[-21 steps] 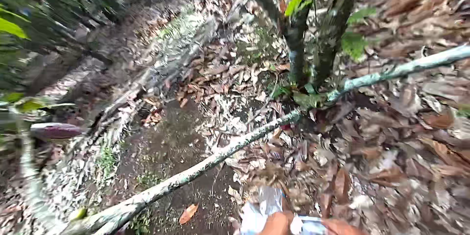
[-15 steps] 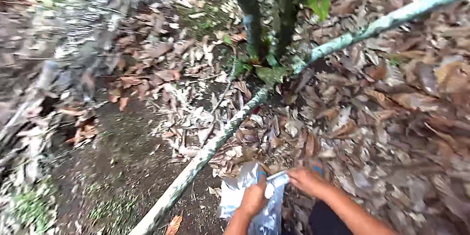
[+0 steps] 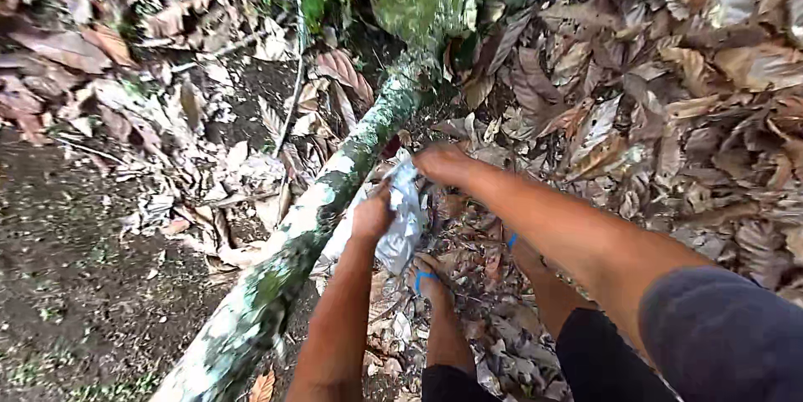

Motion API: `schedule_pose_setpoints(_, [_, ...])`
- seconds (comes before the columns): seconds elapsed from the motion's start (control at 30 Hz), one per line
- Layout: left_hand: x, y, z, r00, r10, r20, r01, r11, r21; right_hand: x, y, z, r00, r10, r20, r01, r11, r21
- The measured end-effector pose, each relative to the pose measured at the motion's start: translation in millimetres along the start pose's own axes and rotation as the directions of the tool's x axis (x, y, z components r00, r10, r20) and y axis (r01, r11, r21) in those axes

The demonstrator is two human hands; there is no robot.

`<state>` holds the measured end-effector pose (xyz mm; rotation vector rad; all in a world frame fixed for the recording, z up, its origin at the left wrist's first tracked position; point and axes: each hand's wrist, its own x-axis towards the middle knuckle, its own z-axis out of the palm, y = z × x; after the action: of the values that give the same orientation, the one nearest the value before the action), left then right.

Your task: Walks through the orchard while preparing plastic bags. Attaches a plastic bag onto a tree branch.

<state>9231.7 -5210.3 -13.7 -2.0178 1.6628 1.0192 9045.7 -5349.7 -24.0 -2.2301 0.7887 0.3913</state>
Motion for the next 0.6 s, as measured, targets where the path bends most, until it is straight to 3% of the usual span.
schedule_pose_setpoints(0.2, [25.1, 4.1, -63.1, 0.988, 0.129, -0.09, -0.137, 0.987, -0.088, 43.2, 10.8, -5.2, 0.972, -0.085, -0.218, 0.064, 0.993, -0.101])
schedule_pose_setpoints(0.27, [19.3, -21.7, -44.0, 0.934, 0.202, -0.294, -0.238, 0.967, -0.091, 40.3, 6.2, -10.1, 0.967, -0.115, -0.229, 0.08, 0.984, -0.157])
schedule_pose_setpoints(0.3, [7.9, -34.1, -26.0, 0.889, 0.164, -0.428, -0.219, 0.972, -0.084, 37.1, 3.9, -10.8, 0.965, -0.128, -0.227, 0.085, 0.978, -0.188])
schedule_pose_setpoints(0.33, [-15.1, -20.0, -50.3, 0.986, -0.04, -0.16, 0.011, 0.984, -0.179, 33.3, 1.6, -11.0, 0.964, -0.136, -0.228, 0.09, 0.975, -0.205])
schedule_pose_setpoints(0.37, [-27.7, -0.3, -79.6, 0.975, -0.197, 0.099, 0.213, 0.956, -0.202, 30.2, -0.3, -10.7, 0.964, -0.14, -0.225, 0.091, 0.973, -0.214])
schedule_pose_setpoints(0.4, [-30.0, 14.7, -96.2, 0.94, -0.263, 0.219, 0.307, 0.932, -0.196, 28.9, -1.1, -10.2, 0.967, -0.137, -0.213, 0.09, 0.972, -0.216])
schedule_pose_setpoints(0.43, [-28.4, 23.9, -103.9, 0.927, -0.254, 0.275, 0.308, 0.935, -0.175, 30.5, 0.3, -9.2, 0.971, -0.136, -0.198, 0.09, 0.97, -0.225])
schedule_pose_setpoints(0.5, [-12.4, 20.6, -96.9, 0.968, -0.103, 0.227, 0.13, 0.985, -0.11, 41.0, 9.5, -2.1, 0.97, -0.157, -0.183, 0.108, 0.961, -0.255])
schedule_pose_setpoints(0.57, [26.9, -6.6, -66.5, 0.99, 0.141, 0.023, -0.141, 0.99, 0.006, 53.6, 19.8, 7.8, 0.971, -0.167, -0.173, 0.117, 0.957, -0.264])
schedule_pose_setpoints(0.6, [43.9, -12.9, -59.9, 0.978, 0.205, -0.035, -0.204, 0.978, 0.045, 58.2, 23.7, 11.7, 0.969, -0.166, -0.182, 0.114, 0.958, -0.264])
